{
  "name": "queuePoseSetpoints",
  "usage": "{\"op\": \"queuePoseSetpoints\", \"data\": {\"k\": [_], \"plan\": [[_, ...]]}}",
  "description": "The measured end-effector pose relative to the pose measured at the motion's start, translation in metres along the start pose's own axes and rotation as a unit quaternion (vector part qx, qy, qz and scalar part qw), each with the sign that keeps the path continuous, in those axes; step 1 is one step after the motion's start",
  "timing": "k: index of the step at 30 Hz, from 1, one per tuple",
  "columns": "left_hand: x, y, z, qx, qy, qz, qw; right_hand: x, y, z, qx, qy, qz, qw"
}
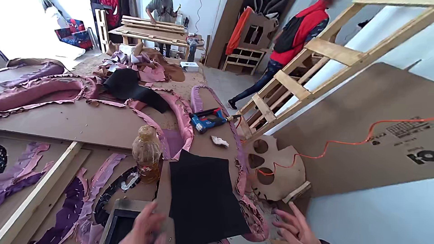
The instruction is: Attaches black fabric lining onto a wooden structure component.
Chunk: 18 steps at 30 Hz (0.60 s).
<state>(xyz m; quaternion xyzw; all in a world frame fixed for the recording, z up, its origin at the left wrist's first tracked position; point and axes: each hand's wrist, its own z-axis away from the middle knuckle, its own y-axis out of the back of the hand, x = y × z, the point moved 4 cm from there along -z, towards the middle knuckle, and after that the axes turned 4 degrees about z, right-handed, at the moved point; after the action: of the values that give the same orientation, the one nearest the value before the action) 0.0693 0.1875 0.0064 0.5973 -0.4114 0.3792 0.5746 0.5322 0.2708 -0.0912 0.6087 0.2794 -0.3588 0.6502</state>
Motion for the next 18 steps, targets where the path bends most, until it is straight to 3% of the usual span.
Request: {"op": "queuePoseSetpoints", "data": {"k": [2, 4, 9, 12, 14, 18], "plan": [[-0.020, -0.034, -0.061, 0.026, 0.056, -0.219, 0.974, -0.057, -0.013, 0.005, 0.009, 0.104, 0.004, 0.994], [-0.043, -0.054, -0.107, 0.023, 0.113, -0.294, 0.949, -0.094, -0.028, 0.010, -0.010, 0.175, 0.013, 0.984], [-0.048, -0.065, -0.139, 0.103, 0.117, -0.159, 0.975, -0.108, -0.061, 0.013, -0.057, 0.237, 0.005, 0.970], [-0.037, -0.072, -0.128, 0.158, -0.071, -0.131, 0.976, -0.107, -0.068, 0.010, -0.024, 0.230, -0.002, 0.973], [-0.017, -0.070, -0.116, 0.149, -0.198, -0.104, 0.963, -0.114, -0.066, 0.007, 0.028, 0.212, -0.025, 0.977], [0.041, -0.035, -0.083, 0.081, -0.313, -0.016, 0.946, -0.143, -0.064, 0.000, 0.066, 0.198, -0.050, 0.977]]}}
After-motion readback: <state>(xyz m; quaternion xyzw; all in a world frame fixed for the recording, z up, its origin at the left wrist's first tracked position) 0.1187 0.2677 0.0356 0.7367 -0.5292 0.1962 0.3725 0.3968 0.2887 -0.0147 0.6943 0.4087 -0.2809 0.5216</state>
